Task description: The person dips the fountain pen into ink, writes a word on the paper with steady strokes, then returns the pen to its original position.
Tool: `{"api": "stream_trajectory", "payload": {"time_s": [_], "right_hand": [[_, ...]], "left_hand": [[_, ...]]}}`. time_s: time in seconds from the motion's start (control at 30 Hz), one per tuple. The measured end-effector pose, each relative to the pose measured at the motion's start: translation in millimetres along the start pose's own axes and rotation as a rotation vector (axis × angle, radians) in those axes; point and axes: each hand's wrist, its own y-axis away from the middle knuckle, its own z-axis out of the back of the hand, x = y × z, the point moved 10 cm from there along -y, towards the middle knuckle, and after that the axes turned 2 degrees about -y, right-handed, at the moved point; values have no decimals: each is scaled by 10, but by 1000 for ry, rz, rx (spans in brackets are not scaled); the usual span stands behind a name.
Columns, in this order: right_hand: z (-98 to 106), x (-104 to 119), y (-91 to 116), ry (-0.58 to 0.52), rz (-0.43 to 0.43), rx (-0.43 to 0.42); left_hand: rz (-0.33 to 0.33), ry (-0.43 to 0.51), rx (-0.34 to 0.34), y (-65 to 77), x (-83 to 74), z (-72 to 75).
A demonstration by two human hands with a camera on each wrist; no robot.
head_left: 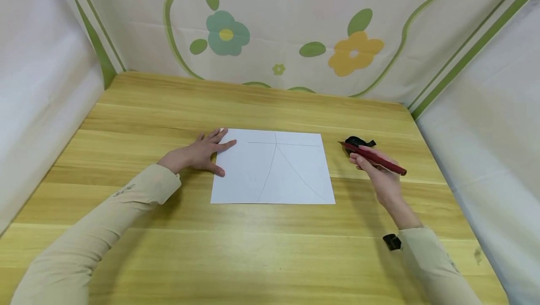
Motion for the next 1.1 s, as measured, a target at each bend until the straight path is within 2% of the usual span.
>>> {"api": "stream_trajectory", "payload": {"time_s": [0.17,0.33,0.47,0.57,0.7,0.73,0.83,0.93,1.1], "right_hand": [[-168,144,22,48,161,99],[-231,197,42,140,237,105],[-295,277,63,281,344,96],[-378,319,94,352,405,142],[-454,318,140,431,456,221],[-466,319,152,484,472,228],[-462,295,172,559,464,240],[-409,278,190,526,420,224],[-298,268,200,345,368,142]], "left_hand": [[5,2,1,-1,7,-4],[6,0,3,3,9,-8],[-1,4,1,1,6,-11],[-6,5,-2,0,7,-9],[-5,2,-3,-4,18,-8],[-4,1,-2,-3,21,-10],[0,-3,1,-3,27,-13],[4,0,2,-4,27,-13],[6,-1,4,-11,22,-16]]}}
